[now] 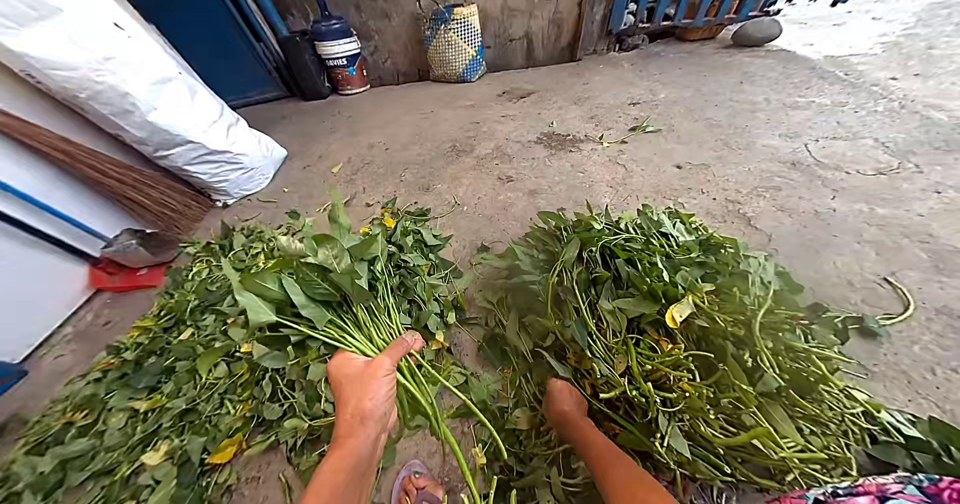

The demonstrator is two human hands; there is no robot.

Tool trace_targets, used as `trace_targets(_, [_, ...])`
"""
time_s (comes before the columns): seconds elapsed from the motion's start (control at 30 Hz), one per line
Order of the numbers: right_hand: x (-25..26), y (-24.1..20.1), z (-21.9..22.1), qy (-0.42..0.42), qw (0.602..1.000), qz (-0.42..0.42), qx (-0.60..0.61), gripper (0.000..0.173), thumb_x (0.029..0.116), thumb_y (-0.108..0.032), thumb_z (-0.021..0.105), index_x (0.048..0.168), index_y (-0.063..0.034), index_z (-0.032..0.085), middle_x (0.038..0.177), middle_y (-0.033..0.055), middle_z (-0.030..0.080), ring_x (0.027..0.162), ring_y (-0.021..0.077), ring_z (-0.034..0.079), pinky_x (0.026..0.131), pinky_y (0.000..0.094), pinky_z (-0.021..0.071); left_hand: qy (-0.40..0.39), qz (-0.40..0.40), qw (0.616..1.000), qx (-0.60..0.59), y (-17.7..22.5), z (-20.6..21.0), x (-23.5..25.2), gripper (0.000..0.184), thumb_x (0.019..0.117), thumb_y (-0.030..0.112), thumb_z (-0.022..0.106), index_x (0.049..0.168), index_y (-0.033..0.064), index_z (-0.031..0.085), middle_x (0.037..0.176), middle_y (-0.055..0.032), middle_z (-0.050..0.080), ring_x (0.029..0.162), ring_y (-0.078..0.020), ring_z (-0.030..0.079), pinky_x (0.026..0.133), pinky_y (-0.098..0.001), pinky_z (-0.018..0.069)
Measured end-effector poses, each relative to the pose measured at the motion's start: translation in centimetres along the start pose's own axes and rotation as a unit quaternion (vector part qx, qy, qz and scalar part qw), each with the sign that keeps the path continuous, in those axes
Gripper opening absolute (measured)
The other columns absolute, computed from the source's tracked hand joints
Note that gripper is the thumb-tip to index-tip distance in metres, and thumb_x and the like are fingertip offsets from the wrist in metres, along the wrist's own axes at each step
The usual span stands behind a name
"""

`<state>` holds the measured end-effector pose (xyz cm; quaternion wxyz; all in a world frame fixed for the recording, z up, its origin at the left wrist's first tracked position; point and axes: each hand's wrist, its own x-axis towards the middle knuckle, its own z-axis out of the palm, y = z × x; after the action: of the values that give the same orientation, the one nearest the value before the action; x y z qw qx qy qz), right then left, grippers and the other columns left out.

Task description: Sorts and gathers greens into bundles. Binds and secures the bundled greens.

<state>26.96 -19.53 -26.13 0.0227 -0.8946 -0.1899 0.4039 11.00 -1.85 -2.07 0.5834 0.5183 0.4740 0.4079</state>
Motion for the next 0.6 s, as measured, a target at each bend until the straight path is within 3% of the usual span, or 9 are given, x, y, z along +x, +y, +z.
trace_targets(0.07, [0.7, 0.9, 0.7, 0.006, 1.0, 0.007, 0.028, 0.039, 0.0985, -0.02, 0.054, 0.131, -0.0017, 0.063, 0.131, 0.0215, 0.066, 0.122, 0.0383, 0.064, 0.098, 0.0596, 0.0526, -0.003, -0.01, 1.0, -0.017, -0.1, -0.2, 0.1, 0.04, 0.0742, -0.024, 0.073, 0.109, -0.0118, 0.057, 0.078, -0.023, 0.072, 0.062, -0.0325, 0.073, 0.056, -0.0405, 0.0642])
trace_targets(0.17, [1.5, 1.3, 2.3, 0.056, 0.996, 0.012, 0.067, 0.055, 0.1029, -0.027, 0.052, 0.154, -0.0098, 0.045, 0.147, 0.0232, 0.054, 0.122, 0.0402, 0.064, 0.099, 0.0574, 0.0537, 0.003, -0.03, 0.999, -0.027, -0.3, -0.2, 0.0, 0.037, 0.0771, -0.023, 0.071, 0.109, -0.0117, 0.057, 0.078, -0.0226, 0.072, 0.061, -0.0318, 0.073, 0.056, -0.0406, 0.0643])
trace_targets(0.23, [1.6, 0.9, 2.5, 0.06, 0.995, 0.02, 0.071, 0.05, 0.1037, -0.026, 0.051, 0.15, -0.0093, 0.049, 0.148, 0.0239, 0.052, 0.121, 0.0409, 0.064, 0.097, 0.0572, 0.0549, 0.01, -0.041, 0.999, -0.034, -0.4, 0.0, 0.0, 0.035, 0.0781, -0.023, 0.07, 0.108, -0.0119, 0.056, 0.077, -0.0223, 0.072, 0.059, -0.0309, 0.072, 0.054, -0.0397, 0.0635])
trace_targets(0.37, [1.3, -0.4, 0.8, 0.035, 0.983, 0.054, 0.172, 0.038, 0.1009, -0.027, 0.054, 0.13, -0.0044, 0.065, 0.132, 0.02, 0.066, 0.123, 0.0347, 0.065, 0.099, 0.0568, 0.0527, 0.01, -0.057, 0.998, -0.039, -0.4, 0.3, -0.3, 0.036, 0.0793, -0.022, 0.07, 0.11, -0.0122, 0.054, 0.077, -0.0219, 0.071, 0.06, -0.0302, 0.072, 0.055, -0.0399, 0.0641])
trace_targets(0.5, [0.6, -0.6, 0.7, 0.042, 0.993, 0.056, 0.096, 0.05, 0.0975, -0.013, 0.055, 0.146, -0.0042, 0.051, 0.138, 0.0219, 0.061, 0.124, 0.0381, 0.063, 0.098, 0.0565, 0.0546, 0.012, -0.062, 0.997, -0.039, -0.8, 0.6, -0.4, 0.034, 0.0794, -0.022, 0.07, 0.109, -0.0121, 0.055, 0.077, -0.0224, 0.071, 0.059, -0.0306, 0.072, 0.053, -0.0391, 0.0632])
trace_targets(0.6, [1.2, 0.3, 1.1, 0.0, 0.996, 0.032, 0.081, 0.046, 0.0941, -0.019, 0.06, 0.138, -0.0052, 0.059, 0.135, 0.0196, 0.064, 0.125, 0.0364, 0.063, 0.099, 0.0587, 0.053, 0.009, -0.061, 0.997, -0.044, -1.0, 0.8, -0.6, 0.035, 0.0782, -0.022, 0.07, 0.108, -0.0125, 0.055, 0.076, -0.0224, 0.071, 0.058, -0.0307, 0.071, 0.052, -0.0389, 0.0627])
